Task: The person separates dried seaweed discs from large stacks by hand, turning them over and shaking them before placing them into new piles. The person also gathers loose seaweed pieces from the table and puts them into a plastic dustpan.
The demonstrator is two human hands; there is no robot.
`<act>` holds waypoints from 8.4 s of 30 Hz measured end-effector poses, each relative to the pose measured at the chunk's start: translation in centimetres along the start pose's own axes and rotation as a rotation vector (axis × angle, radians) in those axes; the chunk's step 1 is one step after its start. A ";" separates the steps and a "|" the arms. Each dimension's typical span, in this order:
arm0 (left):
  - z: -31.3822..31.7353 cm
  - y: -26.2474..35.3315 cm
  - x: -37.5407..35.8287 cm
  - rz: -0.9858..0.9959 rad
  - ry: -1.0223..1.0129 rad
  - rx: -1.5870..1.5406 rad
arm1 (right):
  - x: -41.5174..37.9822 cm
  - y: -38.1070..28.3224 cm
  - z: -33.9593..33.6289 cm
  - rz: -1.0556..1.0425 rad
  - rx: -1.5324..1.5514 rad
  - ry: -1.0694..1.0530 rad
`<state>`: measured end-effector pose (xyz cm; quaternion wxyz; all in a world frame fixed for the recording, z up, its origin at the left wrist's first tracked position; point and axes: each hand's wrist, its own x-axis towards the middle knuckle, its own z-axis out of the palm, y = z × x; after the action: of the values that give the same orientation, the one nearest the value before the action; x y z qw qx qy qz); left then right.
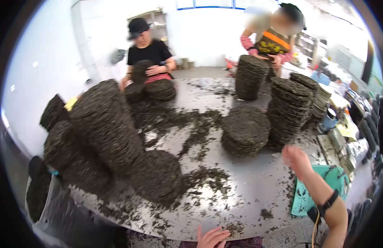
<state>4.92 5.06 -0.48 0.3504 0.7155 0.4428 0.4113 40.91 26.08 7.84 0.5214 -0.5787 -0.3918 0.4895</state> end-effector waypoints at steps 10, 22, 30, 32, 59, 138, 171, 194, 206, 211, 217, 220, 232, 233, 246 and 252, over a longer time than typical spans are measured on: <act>-2.1 -1.7 -5.8 -0.284 0.225 0.147 | -18.7 11.7 12.9 0.311 -0.544 -1.188; -9.3 -10.6 -8.8 -0.563 0.395 0.756 | -9.5 10.9 23.9 -0.395 -0.598 -0.554; -1.0 -6.6 -1.0 -0.203 0.223 0.525 | -9.6 13.6 29.4 -1.000 -1.157 -0.647; 0.0 -6.9 -1.4 -0.251 0.212 0.537 | -9.4 13.2 29.9 -0.989 -1.256 -0.721; 1.3 -10.3 -3.2 0.086 0.471 0.523 | -9.5 16.2 20.0 -0.479 -0.701 -0.395; -3.8 -6.7 -1.0 -0.119 0.057 0.522 | -19.3 6.2 7.1 -0.499 -1.172 -0.963; -20.1 -14.7 8.3 -0.972 0.674 -0.894 | -21.1 -1.0 20.7 -1.533 -0.223 -0.458; -11.6 -6.3 4.9 -0.206 0.747 -0.142 | -19.6 4.2 23.0 -0.648 -0.343 -0.523; -9.8 -3.6 -1.1 -0.385 0.416 -0.036 | -20.6 8.4 23.1 -0.398 -0.272 -0.507; -10.2 -1.1 -1.5 -0.641 0.522 -0.323 | -20.3 7.7 23.4 -0.440 -0.350 -0.638; -11.0 -1.1 -2.3 -0.711 0.599 -0.534 | -19.4 7.7 23.7 -0.477 -0.321 -0.733; -11.3 -1.9 -3.1 -0.668 0.621 -0.630 | -19.0 8.2 23.7 -0.513 -0.314 -0.777; -10.9 -4.1 -6.6 -0.641 0.685 -0.772 | -20.4 5.2 21.5 -0.209 -0.341 -0.327; -11.5 -3.7 -6.6 -0.697 0.666 -0.926 | -20.0 5.8 20.3 -0.058 -0.321 -0.212; -11.1 -5.2 -8.7 -0.616 0.582 -1.057 | -21.4 7.3 21.8 -0.487 -0.255 -0.508; -9.8 -3.1 -7.5 -0.659 0.584 -0.991 | -22.0 5.9 24.1 -0.787 -0.342 -0.578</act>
<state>-6.98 0.64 -1.14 0.6111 0.1561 0.4737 0.6147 12.36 9.24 6.05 0.4344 -0.3054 -0.7824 0.3253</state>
